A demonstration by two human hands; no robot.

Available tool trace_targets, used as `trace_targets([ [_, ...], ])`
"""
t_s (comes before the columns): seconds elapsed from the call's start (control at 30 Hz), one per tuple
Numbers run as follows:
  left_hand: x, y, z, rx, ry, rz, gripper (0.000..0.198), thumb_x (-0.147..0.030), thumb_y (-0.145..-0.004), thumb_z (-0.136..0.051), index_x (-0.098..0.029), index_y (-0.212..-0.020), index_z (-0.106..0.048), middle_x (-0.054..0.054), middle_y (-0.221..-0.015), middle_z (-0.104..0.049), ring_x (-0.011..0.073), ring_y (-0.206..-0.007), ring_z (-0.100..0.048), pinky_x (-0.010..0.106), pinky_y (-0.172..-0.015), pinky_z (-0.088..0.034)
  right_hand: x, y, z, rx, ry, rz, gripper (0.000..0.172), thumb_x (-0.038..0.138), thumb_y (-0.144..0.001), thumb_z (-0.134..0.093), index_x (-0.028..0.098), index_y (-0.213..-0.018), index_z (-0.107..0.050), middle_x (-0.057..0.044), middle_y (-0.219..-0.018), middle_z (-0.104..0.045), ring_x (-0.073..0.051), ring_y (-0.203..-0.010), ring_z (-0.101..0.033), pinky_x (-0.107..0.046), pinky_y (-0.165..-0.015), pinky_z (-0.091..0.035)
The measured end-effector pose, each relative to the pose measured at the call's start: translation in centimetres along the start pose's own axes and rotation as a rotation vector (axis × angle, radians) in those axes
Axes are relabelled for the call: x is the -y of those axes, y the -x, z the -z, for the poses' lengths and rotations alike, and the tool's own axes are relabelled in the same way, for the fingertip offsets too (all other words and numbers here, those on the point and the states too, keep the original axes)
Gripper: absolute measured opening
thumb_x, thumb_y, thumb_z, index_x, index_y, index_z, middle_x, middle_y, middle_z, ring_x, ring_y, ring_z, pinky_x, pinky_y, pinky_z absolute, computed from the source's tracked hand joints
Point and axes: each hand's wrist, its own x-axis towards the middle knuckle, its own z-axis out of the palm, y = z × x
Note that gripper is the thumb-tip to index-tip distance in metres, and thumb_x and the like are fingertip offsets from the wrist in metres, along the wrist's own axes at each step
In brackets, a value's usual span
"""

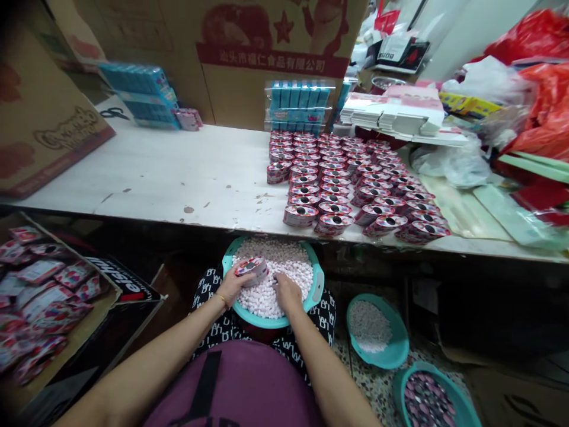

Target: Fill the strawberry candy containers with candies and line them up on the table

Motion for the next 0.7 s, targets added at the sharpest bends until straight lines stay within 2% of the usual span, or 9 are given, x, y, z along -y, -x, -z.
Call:
trace_targets([
  [0.07,-0.7,0.2,-0.4,0.024,0.058,0.022,0.062,-0.023,-0.047,-0.078,-0.016,-0.104,-0.054,0.008,-0.094,-0.065,0.0200,-0.082,-0.061,0.037,-0.079,-0.047,0.1,-0.6,-0.4,-0.004,-0.116,-0.005,0.030,0.028,-0.080,-0.047,0.027,-0.110,-0.050,-0.001,-0.108,-0.060,-0.017,-0.097,-0.054,-0.026,-0.079,-0.038],
  [0.17,-2.8,0.6,1.0,0.032,-0.004,-0.081,0.060,-0.024,-0.051,-0.076,-0.017,-0.106,-0.053,0.007,-0.098,-0.064,0.0190,-0.087,-0.060,0.035,-0.083,-0.045,-1.2,-0.4,0.9,-0.008,-0.203,0.047,0.030,0.028,-0.078,-0.049,0.024,-0.108,-0.053,-0.001,-0.104,-0.062,-0.016,-0.094,-0.056,-0.026,-0.079,-0.039],
  [0.27,-4.4,0.5,3.3,-0.021,-0.273,-0.253,0.053,-0.025,-0.055,-0.073,-0.017,-0.105,-0.055,0.006,-0.099,-0.063,0.0181,-0.090,-0.058,0.033,-0.087,-0.043,-2.3,0.6,3.7,-0.043,-0.282,0.142,0.030,0.027,-0.077,-0.050,0.020,-0.105,-0.055,-0.005,-0.105,-0.061,-0.018,-0.095,-0.055,-0.028,-0.081,-0.040],
  [0.37,-4.4,0.3,4.3,0.010,-0.572,-0.381,0.043,-0.022,-0.060,-0.067,-0.016,-0.101,-0.058,0.006,-0.099,-0.062,0.0189,-0.091,-0.058,0.034,-0.086,-0.043,-1.7,1.9,7.4,-0.077,-0.235,0.250,0.028,0.027,-0.078,-0.049,0.020,-0.104,-0.057,-0.006,-0.105,-0.062,-0.018,-0.096,-0.055,-0.029,-0.083,-0.040],
  [0.53,-2.9,0.7,2.2,0.129,-0.846,-0.573,0.041,-0.009,-0.061,-0.060,-0.017,-0.102,-0.059,0.005,-0.101,-0.059,0.0183,-0.097,-0.054,0.033,-0.090,-0.040,2.3,3.7,12.6,-0.037,0.150,0.345,0.028,0.031,-0.083,-0.043,0.023,-0.105,-0.058,-0.005,-0.099,-0.063,-0.019,-0.093,-0.056,-0.028,-0.077,-0.040],
  [0.7,-2.8,1.0,1.1,0.142,-0.906,-0.607,0.043,-0.006,-0.061,-0.058,-0.018,-0.103,-0.057,0.005,-0.101,-0.058,0.0179,-0.099,-0.052,0.033,-0.091,-0.040,4.6,4.5,14.2,0.015,0.395,0.326,0.026,0.031,-0.083,-0.041,0.026,-0.103,-0.058,-0.004,-0.092,-0.062,-0.017,-0.083,-0.058,-0.026,-0.066,-0.038],
])
